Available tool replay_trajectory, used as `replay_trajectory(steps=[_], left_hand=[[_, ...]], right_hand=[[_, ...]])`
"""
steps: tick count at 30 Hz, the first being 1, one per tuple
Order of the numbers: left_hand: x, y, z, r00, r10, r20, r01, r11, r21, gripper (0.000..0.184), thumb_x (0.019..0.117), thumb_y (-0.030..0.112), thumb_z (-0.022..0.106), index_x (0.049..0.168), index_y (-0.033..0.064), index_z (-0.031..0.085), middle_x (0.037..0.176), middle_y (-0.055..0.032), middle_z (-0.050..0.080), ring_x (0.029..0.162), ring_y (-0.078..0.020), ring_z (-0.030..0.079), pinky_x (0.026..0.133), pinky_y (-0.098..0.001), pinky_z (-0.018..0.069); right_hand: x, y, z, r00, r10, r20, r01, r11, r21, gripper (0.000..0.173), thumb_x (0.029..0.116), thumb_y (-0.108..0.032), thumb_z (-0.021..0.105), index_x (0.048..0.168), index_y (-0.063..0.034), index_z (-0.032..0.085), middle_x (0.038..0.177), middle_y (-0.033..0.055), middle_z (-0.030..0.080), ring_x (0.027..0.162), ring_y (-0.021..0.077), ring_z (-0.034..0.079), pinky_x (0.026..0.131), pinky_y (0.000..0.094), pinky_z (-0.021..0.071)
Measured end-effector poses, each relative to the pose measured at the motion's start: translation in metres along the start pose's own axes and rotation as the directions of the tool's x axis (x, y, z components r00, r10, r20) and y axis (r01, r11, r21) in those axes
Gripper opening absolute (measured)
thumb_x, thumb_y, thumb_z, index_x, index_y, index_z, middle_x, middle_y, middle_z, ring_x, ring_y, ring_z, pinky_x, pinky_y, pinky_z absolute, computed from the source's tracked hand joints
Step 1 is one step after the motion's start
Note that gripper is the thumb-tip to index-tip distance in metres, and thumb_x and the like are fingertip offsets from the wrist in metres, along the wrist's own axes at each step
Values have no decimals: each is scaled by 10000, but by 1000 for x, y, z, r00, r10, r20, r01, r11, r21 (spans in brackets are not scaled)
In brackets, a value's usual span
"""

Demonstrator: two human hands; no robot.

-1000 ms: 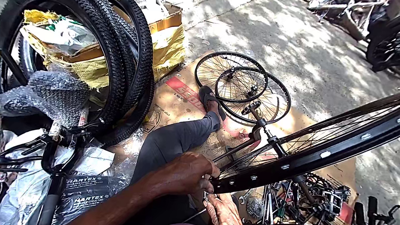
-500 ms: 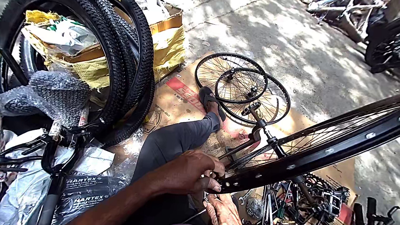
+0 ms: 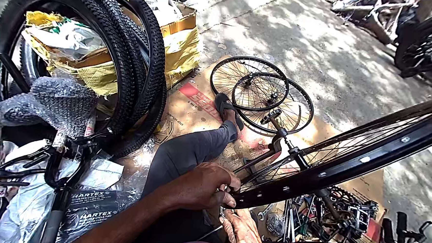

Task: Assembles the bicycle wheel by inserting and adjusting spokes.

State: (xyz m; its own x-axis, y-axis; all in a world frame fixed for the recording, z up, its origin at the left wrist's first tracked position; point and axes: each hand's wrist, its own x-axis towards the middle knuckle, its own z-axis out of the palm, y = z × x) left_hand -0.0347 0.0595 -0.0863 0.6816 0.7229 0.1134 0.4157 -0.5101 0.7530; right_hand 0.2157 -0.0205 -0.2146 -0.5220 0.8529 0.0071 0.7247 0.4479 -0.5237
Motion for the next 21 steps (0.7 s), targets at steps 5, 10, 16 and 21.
replay_trajectory(steps=[5,10,16,21], left_hand=[[2,2,-1,996,33,-82,-42,993,-110,303,937,365,713,1153,153,722,974,71,699,839,-30,630,804,-286,548],[5,7,-5,986,103,-133,-125,977,-172,186,963,277,688,1047,120,745,956,66,713,860,-14,654,799,-230,568],[2,0,-2,1000,21,13,-21,999,-40,192,979,317,656,899,166,742,867,79,689,847,-34,640,791,-278,536],[-1,-11,8,972,-136,189,113,985,129,234,1005,346,634,894,162,726,831,23,678,824,-130,643,788,-394,517]], right_hand=[[0,-1,-1,1000,7,9,-7,1000,-15,365,1028,-416,506,1016,-163,768,965,88,661,994,261,630,857,387,535],[0,0,-1,1000,11,21,-10,1000,-11,369,1034,-424,501,1025,-169,766,992,81,661,1022,256,621,888,382,525],[0,0,-1,1000,-2,6,2,1000,0,369,1030,-410,504,1035,-157,773,974,94,664,1002,270,630,859,398,539],[1,0,-1,1000,1,20,-1,1000,-2,364,1027,-406,504,1053,-163,773,1015,94,676,1035,276,630,886,404,536]])
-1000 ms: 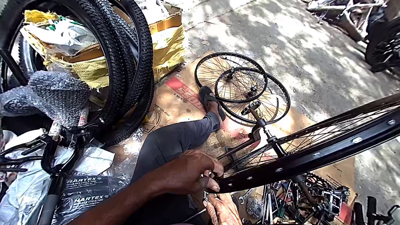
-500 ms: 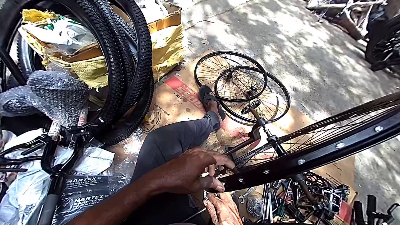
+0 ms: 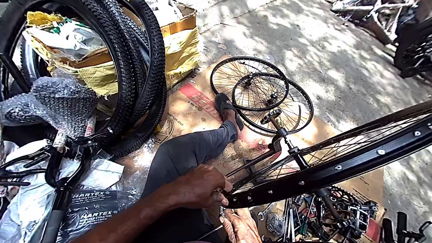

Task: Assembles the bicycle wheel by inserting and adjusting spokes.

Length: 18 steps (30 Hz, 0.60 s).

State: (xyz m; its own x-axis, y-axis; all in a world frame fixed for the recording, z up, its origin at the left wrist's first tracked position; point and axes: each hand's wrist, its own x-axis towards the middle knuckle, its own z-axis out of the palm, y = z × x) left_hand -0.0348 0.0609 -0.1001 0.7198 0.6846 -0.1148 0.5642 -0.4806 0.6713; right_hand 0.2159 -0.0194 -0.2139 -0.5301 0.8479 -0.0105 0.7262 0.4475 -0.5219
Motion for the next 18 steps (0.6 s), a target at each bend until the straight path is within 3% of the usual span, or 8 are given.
replay_trajectory(steps=[4,7,9,11,13,16,18], left_hand=[[-1,-4,5,1000,-7,0,7,1000,-5,245,1011,359,620,934,158,736,866,6,695,860,-155,658,817,-421,522],[-4,5,-3,970,117,-214,-148,980,-135,273,1025,373,577,942,172,743,884,64,696,861,-57,652,798,-321,540],[-2,17,-10,915,133,-381,-267,907,-326,276,1042,332,571,1039,123,752,973,61,717,912,-32,670,829,-263,576],[1,26,-18,877,111,-467,-341,830,-442,272,979,276,687,1171,88,727,1079,33,734,976,-66,692,847,-273,606],[3,26,-20,883,96,-460,-321,839,-440,407,899,272,784,1264,116,697,1163,48,713,1037,-70,679,864,-279,608],[1,18,-12,915,57,-399,-226,893,-390,273,868,287,806,1116,190,748,1063,106,721,978,-26,667,813,-243,589],[-1,13,-7,926,59,-372,-201,913,-355,144,882,275,793,992,187,764,998,104,725,952,-16,666,823,-234,579]], right_hand=[[0,0,1,1000,-7,-12,7,1000,-6,358,1029,-404,506,1044,-165,772,996,92,674,1013,269,632,880,400,534],[-1,1,1,1000,-5,-11,5,1000,-16,360,1027,-405,507,1035,-161,772,1000,99,679,1016,275,641,870,406,545],[-1,3,4,1000,-7,-18,7,1000,-24,368,1030,-418,500,1025,-170,772,981,89,672,1003,264,638,867,392,542],[-1,3,4,1000,1,-10,-1,1000,-19,371,1029,-417,497,1021,-166,771,973,92,665,1000,268,635,867,398,538],[-1,2,3,1000,14,3,-13,1000,-13,372,1029,-415,499,1034,-162,771,983,102,665,1010,275,632,872,406,537],[-1,1,1,1000,18,5,-18,1000,-17,364,1029,-411,503,1038,-166,773,978,94,667,1003,268,636,866,398,542],[-1,0,-1,999,22,24,-22,1000,-7,364,1032,-404,499,1046,-160,768,996,96,667,1016,267,630,878,399,535]])
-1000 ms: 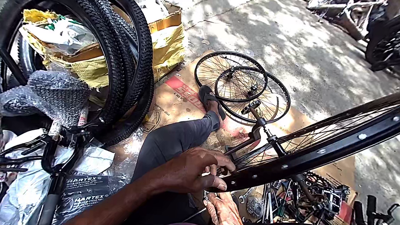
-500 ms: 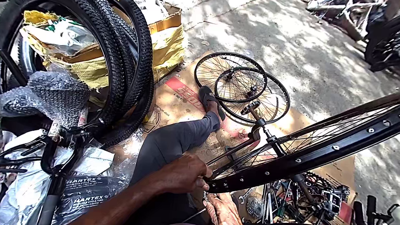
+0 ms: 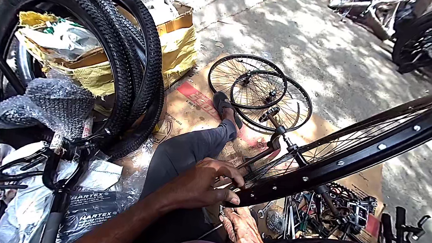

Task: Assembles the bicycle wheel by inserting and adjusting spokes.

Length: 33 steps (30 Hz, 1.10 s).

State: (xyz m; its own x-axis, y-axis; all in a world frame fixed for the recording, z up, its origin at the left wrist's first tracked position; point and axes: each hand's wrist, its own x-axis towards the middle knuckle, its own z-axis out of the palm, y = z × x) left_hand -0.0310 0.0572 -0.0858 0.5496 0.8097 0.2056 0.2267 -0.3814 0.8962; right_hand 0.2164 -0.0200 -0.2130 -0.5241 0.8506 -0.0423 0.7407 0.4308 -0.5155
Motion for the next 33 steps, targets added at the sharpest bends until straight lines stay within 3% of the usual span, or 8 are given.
replay_trajectory(steps=[10,13,16,22,26,28,31,33], left_hand=[[2,-1,-1,999,24,36,-25,999,41,101,920,276,736,898,184,771,950,107,734,957,-20,669,854,-263,569],[-2,-5,-3,979,-147,143,118,974,192,118,928,337,716,931,228,759,1019,119,722,1054,-42,635,965,-348,505],[-6,-8,1,930,-305,203,234,921,310,175,943,355,717,1033,210,757,1106,55,714,1135,-122,620,1045,-428,461],[-11,-15,6,949,-259,180,194,930,312,172,960,341,692,1014,192,759,1068,44,724,1087,-117,645,1008,-436,486],[-13,-24,7,994,-79,72,72,993,97,204,957,375,690,967,179,749,1022,82,716,997,-49,662,927,-314,563],[-13,-31,10,995,-80,60,82,996,-31,273,947,393,719,1060,145,740,1065,31,718,985,-94,688,905,-332,596],[-20,-38,9,965,-213,154,206,977,55,435,943,439,710,1281,167,681,1205,-3,706,1066,-123,685,955,-384,581],[-21,-37,9,950,-237,202,226,971,76,421,974,381,683,1308,127,661,1194,-20,719,1072,-120,692,972,-378,579]], right_hand=[[0,0,2,999,-12,-33,12,1000,-8,366,1026,-412,507,1031,-159,771,982,91,669,1005,265,636,871,398,540],[1,-1,0,1000,3,-6,-3,1000,-1,372,1033,-412,495,1045,-161,769,990,95,662,1011,265,628,875,397,533],[0,-1,0,1000,7,1,-7,1000,7,382,1041,-419,478,1062,-164,762,994,96,653,1008,267,624,876,399,529],[1,0,2,1000,-5,-2,5,1000,16,381,1042,-410,481,1059,-152,761,971,103,648,989,270,623,874,394,523],[2,0,-1,1000,-8,2,8,999,45,372,1048,-412,481,1064,-156,749,978,110,641,1001,291,615,861,414,529],[1,1,-4,1000,-14,-5,14,995,96,362,1051,-396,486,1091,-138,737,1044,145,630,1037,311,610,884,428,525],[-4,-3,-21,998,-4,-68,15,986,168,328,1062,-350,495,1085,-113,721,1177,165,611,1126,299,593,961,405,514],[-8,-6,-39,991,48,-125,-18,973,229,338,1077,-335,466,1036,-93,699,1161,131,616,1111,255,604,947,388,527]])
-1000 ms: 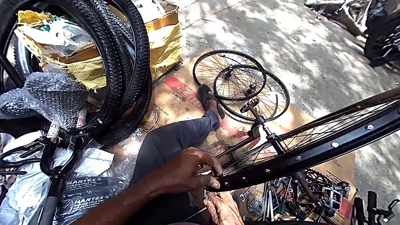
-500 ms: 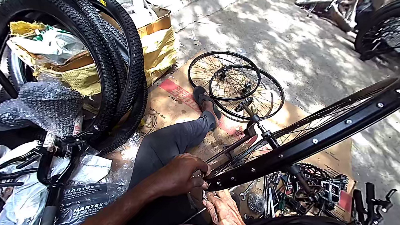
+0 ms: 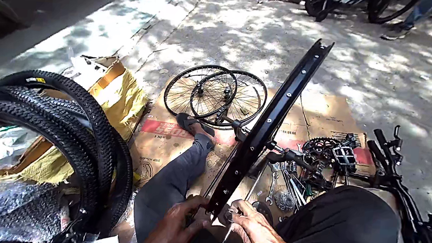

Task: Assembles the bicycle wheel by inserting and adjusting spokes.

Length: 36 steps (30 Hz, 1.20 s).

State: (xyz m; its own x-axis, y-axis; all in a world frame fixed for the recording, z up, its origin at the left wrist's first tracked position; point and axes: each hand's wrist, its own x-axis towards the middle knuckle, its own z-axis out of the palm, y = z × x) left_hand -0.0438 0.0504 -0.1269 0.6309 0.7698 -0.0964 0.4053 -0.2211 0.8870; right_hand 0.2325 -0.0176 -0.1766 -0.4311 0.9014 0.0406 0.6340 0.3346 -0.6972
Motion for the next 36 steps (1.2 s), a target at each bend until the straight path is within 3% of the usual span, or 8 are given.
replay_trajectory(steps=[4,8,13,19,23,29,33,36], left_hand=[[7,15,-3,989,142,-51,-146,986,-82,232,1017,228,629,1156,53,691,1056,-9,746,991,-93,714,923,-336,606],[15,49,-7,967,190,-171,-215,967,-138,133,987,111,636,1068,32,707,986,-25,751,892,-108,721,831,-318,622],[25,83,-4,930,218,-295,-284,937,-203,225,1007,90,595,1209,49,686,1137,-19,755,983,-98,722,863,-272,606],[52,92,3,890,315,-331,-388,903,-184,459,1078,372,476,1385,49,585,1358,5,666,1241,-94,628,1087,-352,524],[72,94,7,867,340,-363,-415,897,-151,720,1060,516,393,1443,-92,447,1413,-79,603,1294,-71,574,1120,-345,494],[90,115,9,845,330,-421,-435,882,-182,748,1057,513,413,1439,-130,409,1384,-96,595,1231,-58,605,1048,-333,548],[103,127,10,837,399,-374,-489,852,-185,752,1087,473,398,1505,-142,288,1457,-175,517,1260,-149,592,1021,-377,564],[106,131,8,830,410,-377,-492,858,-150,685,1096,408,420,1498,-141,346,1434,-238,521,1242,-186,591,1051,-370,518]], right_hand=[[5,-15,-26,951,245,-187,-156,905,395,325,1072,-304,471,1070,-88,715,908,36,730,802,144,701,751,367,588],[25,-43,-59,923,370,-106,-137,574,807,323,1065,-275,552,1282,-59,654,1024,63,741,815,189,743,725,358,652],[40,-60,-87,935,343,-92,-48,379,924,316,1044,-175,562,1310,-15,624,1064,123,719,874,240,740,747,391,651],[53,-63,-109,909,281,-309,101,570,815,320,1035,-186,578,1330,-61,591,1050,57,716,901,179,719,777,333,625],[64,-57,-123,878,228,-422,116,753,648,283,1042,-259,562,1273,-112,633,1049,7,729,892,118,706,787,299,602],[89,-46,-131,713,14,-701,163,969,185,291,1043,-201,513,1172,-255,768,1108,8,686,1029,99,647,909,313,554],[104,-44,-134,613,16,-790,320,909,266,187,989,-146,617,1044,-147,796,1015,-13,754,908,74,706,819,282,606],[95,-58,-144,685,81,-724,344,840,420,158,926,-11,613,1010,-2,747,943,27,750,796,65,712,724,286,632]])
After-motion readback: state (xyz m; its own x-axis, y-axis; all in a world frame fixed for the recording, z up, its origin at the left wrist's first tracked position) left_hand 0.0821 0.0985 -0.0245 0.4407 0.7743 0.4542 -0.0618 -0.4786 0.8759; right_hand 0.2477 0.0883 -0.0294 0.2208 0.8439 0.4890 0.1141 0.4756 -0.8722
